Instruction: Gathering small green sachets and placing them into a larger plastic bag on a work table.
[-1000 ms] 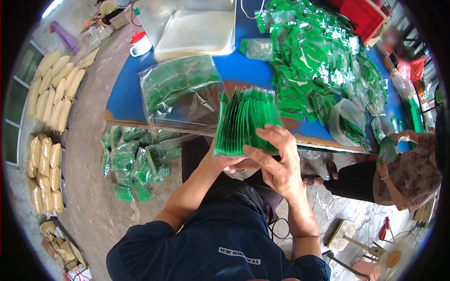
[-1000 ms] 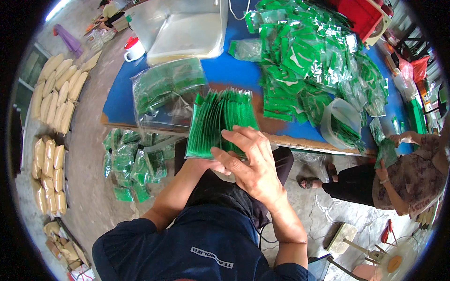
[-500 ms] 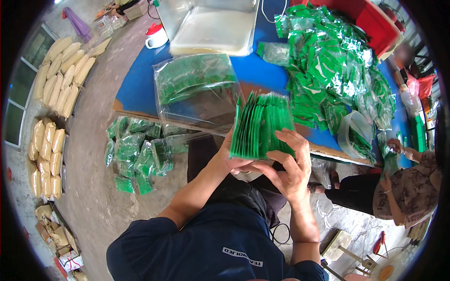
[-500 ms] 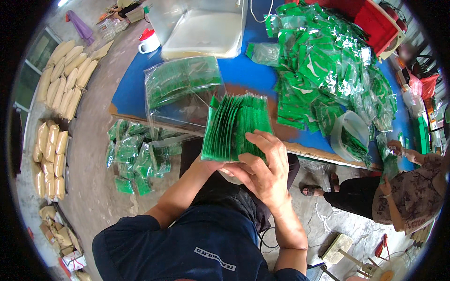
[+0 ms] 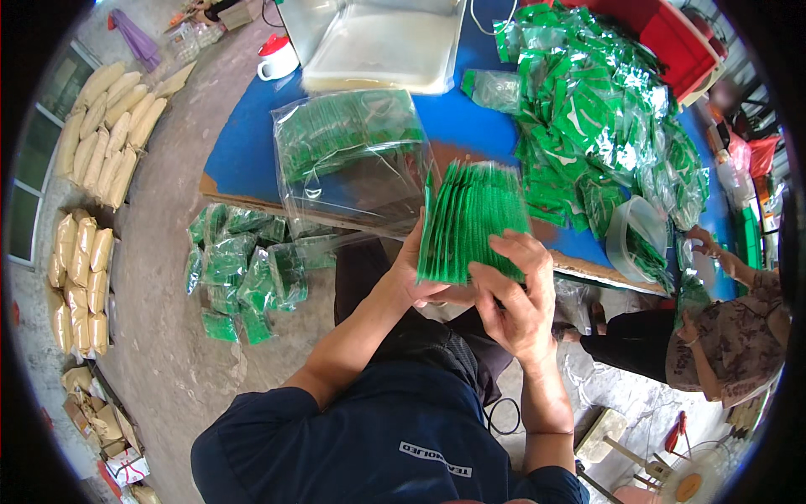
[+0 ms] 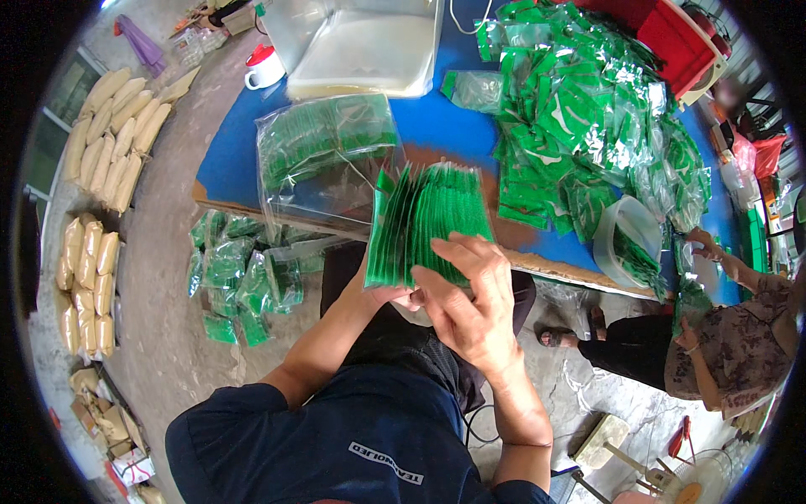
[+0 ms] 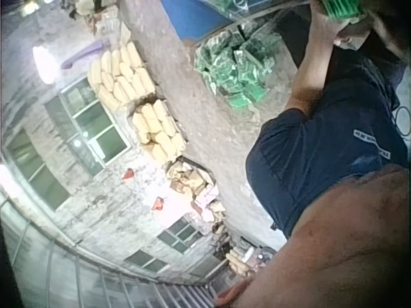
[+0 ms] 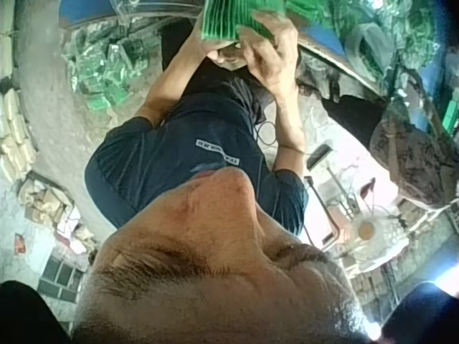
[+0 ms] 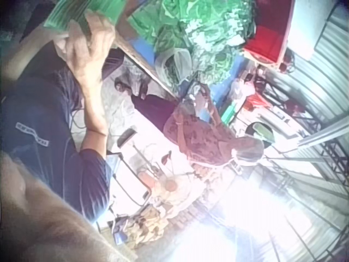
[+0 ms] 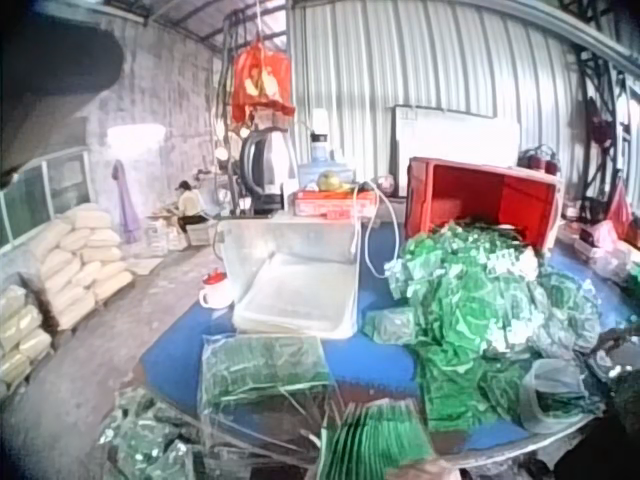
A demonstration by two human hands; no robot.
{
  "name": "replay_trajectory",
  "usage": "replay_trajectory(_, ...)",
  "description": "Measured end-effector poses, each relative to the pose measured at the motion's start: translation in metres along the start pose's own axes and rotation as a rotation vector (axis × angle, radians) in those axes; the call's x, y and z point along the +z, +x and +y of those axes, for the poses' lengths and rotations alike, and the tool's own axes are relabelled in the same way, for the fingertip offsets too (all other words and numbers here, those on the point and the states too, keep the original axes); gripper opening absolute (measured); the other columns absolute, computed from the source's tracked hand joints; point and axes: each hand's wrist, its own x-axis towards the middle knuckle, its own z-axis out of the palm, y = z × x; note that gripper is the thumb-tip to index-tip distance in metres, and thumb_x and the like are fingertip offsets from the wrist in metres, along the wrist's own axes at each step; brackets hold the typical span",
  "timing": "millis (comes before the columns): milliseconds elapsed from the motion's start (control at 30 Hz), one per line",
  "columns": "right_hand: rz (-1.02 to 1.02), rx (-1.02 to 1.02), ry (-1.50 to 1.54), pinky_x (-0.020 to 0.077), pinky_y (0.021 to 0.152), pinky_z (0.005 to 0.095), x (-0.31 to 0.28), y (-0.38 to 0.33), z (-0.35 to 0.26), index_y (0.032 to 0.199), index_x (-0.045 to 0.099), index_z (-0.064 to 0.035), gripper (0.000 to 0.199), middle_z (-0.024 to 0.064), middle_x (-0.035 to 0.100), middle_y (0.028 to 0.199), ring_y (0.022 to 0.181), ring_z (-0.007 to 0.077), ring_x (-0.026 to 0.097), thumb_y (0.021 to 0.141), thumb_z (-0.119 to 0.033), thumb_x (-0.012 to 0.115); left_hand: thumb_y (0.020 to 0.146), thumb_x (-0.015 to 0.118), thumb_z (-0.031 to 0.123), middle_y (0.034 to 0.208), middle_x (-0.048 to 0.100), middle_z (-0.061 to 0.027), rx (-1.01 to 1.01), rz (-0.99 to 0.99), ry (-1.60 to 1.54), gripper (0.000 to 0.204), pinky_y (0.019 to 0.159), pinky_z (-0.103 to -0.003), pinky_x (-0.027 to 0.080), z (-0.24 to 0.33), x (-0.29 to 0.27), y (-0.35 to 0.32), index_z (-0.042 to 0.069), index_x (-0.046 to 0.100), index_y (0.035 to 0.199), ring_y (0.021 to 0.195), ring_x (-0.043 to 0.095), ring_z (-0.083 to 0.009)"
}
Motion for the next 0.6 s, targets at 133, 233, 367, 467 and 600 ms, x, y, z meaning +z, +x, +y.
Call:
replay_trajectory(133, -0.116, -0.057, -0.02, 0.0503, 0.094, 0.0499, -0.001, 0.001, -0.002, 0.104, 0.075, -0.0123, 0.042, 0.0141, 0.061, 0.124, 0.115, 0.0398, 0.059, 0.065, 0.002, 0.074, 0.097, 0.056, 0.054, 0.143, 0.056, -0.0142, 0.055, 0.028, 0.153, 0.063, 0.113, -0.055, 0.039, 0.0, 0.004, 0.001, 0.011, 0.053, 0.143, 0.132, 0.052, -0.0321)
replay_trajectory(233, -0.121, -0.055, -0.012, 0.0501, 0.094, 0.05, -0.001, 0.001, -0.002, 0.103, 0.075, -0.0133, 0.043, 0.0135, 0.061, 0.125, 0.115, 0.0395, 0.059, 0.063, 0.002, 0.073, 0.098, 0.054, 0.055, 0.143, 0.056, -0.014, 0.004, -0.011, -0.002, 0.064, 0.113, -0.054, 0.039, 0.002, 0.001, 0.003, 0.01, 0.052, 0.144, 0.132, 0.052, -0.0314)
replay_trajectory(367, -0.123, -0.043, -0.006, 0.0502, 0.094, 0.0501, 0.0, 0.001, -0.001, 0.103, 0.075, -0.0133, 0.042, 0.0134, 0.061, 0.125, 0.115, 0.0391, 0.059, 0.064, 0.001, 0.073, 0.098, 0.052, 0.056, 0.144, 0.055, -0.0139, -0.042, -0.114, -0.052, 0.065, 0.112, -0.052, 0.04, 0.005, -0.005, 0.005, 0.01, 0.051, 0.145, 0.132, 0.053, -0.0306)
replay_trajectory(467, -0.117, -0.036, -0.016, 0.0507, 0.093, 0.0491, 0.001, 0.002, -0.002, 0.102, 0.074, -0.012, 0.039, 0.0136, 0.061, 0.124, 0.115, 0.0389, 0.059, 0.065, 0.003, 0.073, 0.1, 0.051, 0.055, 0.147, 0.052, -0.0133, 0.003, -0.084, 0.015, 0.065, 0.113, -0.051, 0.04, 0.001, 0.004, 0.005, 0.01, 0.048, 0.147, 0.133, 0.052, -0.03)
replay_trajectory(600, -0.067, 0.0, -0.003, 0.0496, 0.096, 0.0508, 0.006, 0.001, -0.001, 0.103, 0.074, -0.0117, 0.037, 0.0113, 0.063, 0.123, 0.114, 0.034, 0.061, 0.067, -0.003, 0.077, 0.103, 0.046, 0.05, 0.149, 0.05, -0.013, 0.049, -0.124, 0.084, 0.06, 0.114, -0.049, 0.04, 0.002, -0.015, -0.002, 0.011, 0.044, 0.149, 0.135, 0.05, -0.0291)
